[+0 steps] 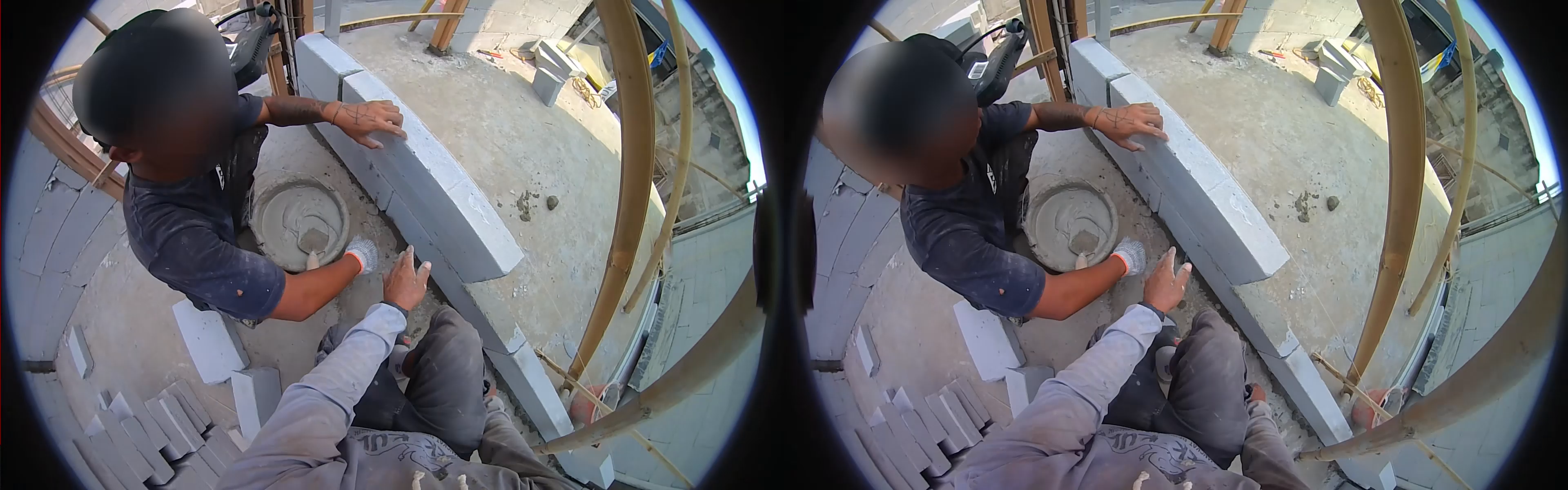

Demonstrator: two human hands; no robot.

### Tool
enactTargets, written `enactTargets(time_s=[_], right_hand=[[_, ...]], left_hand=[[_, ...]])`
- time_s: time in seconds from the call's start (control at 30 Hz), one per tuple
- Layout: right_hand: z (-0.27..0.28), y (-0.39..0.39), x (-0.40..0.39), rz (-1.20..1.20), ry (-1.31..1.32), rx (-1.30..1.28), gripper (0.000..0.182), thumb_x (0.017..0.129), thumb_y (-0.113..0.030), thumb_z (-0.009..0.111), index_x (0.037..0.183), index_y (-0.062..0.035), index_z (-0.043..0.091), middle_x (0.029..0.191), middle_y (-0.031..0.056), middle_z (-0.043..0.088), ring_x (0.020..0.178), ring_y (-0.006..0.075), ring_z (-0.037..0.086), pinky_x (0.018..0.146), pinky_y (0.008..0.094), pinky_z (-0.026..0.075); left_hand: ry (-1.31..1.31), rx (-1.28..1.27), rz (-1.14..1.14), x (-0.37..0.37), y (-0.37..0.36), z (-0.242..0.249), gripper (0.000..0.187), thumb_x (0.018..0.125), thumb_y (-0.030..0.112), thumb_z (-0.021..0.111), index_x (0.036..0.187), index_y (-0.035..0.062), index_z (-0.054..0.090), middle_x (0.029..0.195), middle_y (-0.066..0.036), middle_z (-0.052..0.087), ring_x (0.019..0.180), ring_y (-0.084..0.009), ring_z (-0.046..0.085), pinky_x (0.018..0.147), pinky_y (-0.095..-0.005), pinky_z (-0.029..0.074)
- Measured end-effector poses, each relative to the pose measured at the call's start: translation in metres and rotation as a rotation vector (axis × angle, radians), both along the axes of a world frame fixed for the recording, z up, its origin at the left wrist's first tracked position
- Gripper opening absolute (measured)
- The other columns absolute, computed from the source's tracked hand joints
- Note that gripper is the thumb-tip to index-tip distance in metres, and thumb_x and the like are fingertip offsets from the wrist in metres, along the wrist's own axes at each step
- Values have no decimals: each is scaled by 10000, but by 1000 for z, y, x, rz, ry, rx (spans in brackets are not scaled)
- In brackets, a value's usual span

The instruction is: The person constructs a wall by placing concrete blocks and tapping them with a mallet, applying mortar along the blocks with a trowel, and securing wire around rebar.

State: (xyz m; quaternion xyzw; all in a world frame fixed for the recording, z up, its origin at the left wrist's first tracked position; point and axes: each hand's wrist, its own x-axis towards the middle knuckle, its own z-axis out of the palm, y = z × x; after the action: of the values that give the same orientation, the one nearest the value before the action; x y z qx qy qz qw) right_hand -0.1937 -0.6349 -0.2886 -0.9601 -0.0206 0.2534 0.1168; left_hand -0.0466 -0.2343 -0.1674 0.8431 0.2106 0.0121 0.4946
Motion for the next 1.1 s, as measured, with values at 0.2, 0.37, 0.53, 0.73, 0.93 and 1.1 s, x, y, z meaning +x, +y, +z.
enactTargets(time_s=[0.2, 0.37, 0.53, 0.73, 0.93, 1.1], right_hand=[[192, 27, 9, 348, 167, -175, 350, 851, -335, 465, 951, -41, 627, 940, 207, 619, 929, 376, 581, 792, 456, 472], [332, 19, -74, 588, 336, -299, 392, 864, -405, 436, 942, -83, 645, 953, 190, 625, 939, 356, 580, 803, 445, 460], [364, -12, -99, 195, 308, -245, 429, 847, -439, 466, 915, -64, 663, 929, 175, 644, 876, 330, 613, 787, 402, 473], [460, 27, -56, 85, 361, -158, 519, 835, -434, 488, 1015, 36, 617, 1089, 246, 572, 1053, 372, 532, 913, 407, 417], [483, 19, -62, 304, 97, 7, 327, 810, -316, 536, 901, -16, 628, 927, 225, 618, 926, 378, 578, 818, 436, 453], [470, -79, -91, 342, 133, 243, 242, 799, -277, 552, 835, -44, 603, 864, 208, 625, 880, 383, 583, 782, 443, 449]], left_hand=[[403, -186, -70, -112, 1, 114, 556, 854, 410, 490, 1234, 4, 479, 1103, -226, 581, 1057, -337, 546, 916, -380, 406], [478, -104, 8, -218, 37, 244, 538, 861, 424, 471, 1218, 23, 505, 1162, -217, 552, 1096, -341, 518, 937, -394, 394], [612, 4, 104, -300, 66, 269, 510, 852, 411, 481, 1143, 0, 560, 1138, -227, 561, 1081, -356, 520, 928, -402, 398], [589, 53, 285, -371, 59, 288, 497, 834, 412, 499, 1062, -17, 600, 1098, -232, 578, 1064, -371, 520, 914, -405, 401], [594, 59, 409, -449, 0, 267, 448, 789, 341, 594, 1061, -15, 606, 1094, -216, 591, 1054, -343, 548, 912, -380, 420], [477, 66, 728, -504, -116, 293, 312, 745, 216, 628, 1003, 42, 648, 993, -195, 634, 955, -331, 605, 863, -370, 461]])
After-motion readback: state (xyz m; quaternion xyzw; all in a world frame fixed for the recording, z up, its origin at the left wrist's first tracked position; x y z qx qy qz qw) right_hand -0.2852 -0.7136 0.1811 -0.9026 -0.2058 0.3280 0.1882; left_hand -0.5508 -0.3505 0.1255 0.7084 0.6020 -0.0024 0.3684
